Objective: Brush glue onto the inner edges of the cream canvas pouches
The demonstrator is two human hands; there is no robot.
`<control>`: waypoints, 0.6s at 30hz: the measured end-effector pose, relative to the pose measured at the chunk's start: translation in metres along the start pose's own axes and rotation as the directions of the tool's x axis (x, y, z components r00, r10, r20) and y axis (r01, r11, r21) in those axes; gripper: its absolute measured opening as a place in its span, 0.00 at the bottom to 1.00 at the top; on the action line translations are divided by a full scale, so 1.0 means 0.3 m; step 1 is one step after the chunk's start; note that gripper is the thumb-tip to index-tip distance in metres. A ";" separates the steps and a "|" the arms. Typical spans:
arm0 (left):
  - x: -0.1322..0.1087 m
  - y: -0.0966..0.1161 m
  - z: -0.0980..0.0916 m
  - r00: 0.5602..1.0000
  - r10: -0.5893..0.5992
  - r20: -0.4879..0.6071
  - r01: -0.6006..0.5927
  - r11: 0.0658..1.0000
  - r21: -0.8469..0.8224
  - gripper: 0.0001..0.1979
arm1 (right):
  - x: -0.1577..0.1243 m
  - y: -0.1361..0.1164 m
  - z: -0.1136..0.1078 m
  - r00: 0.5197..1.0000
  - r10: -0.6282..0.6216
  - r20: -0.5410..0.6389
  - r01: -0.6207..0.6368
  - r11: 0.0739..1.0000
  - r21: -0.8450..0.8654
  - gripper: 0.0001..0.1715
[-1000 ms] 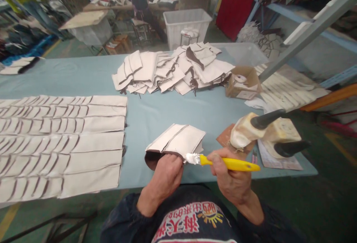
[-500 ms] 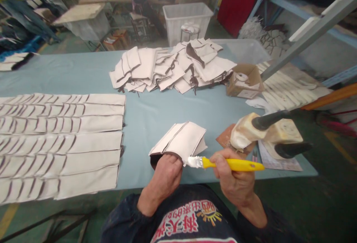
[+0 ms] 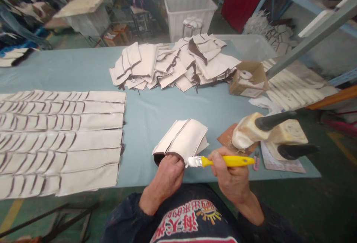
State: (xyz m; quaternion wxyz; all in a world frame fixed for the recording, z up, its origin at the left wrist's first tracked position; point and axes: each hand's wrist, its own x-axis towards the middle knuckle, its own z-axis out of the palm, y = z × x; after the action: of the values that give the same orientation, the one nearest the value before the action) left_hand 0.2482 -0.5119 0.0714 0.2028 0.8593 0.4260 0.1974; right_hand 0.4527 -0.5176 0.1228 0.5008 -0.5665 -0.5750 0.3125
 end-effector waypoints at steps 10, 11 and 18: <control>-0.046 -0.060 0.121 0.762 -0.581 0.286 0.534 0.313 -0.786 0.09 | 0.020 0.096 -0.008 0.964 0.260 -0.062 -0.238 0.940 0.243 0.24; -0.054 -0.066 0.148 0.712 -0.622 0.327 0.549 0.203 -0.811 0.08 | 0.026 0.114 -0.008 0.955 0.288 -0.065 -0.262 0.929 0.262 0.24; -0.148 -0.057 0.224 0.551 -0.689 0.471 0.471 -0.209 -0.857 0.21 | 0.010 0.195 0.024 0.886 0.464 0.000 -0.424 0.809 0.407 0.24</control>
State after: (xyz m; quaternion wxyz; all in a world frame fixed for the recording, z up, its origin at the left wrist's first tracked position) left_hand 0.2466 -0.5506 -0.0013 0.7159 0.1929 0.5604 0.3690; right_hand 0.4662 -0.5038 0.0672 0.5458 -0.5870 -0.3254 0.5018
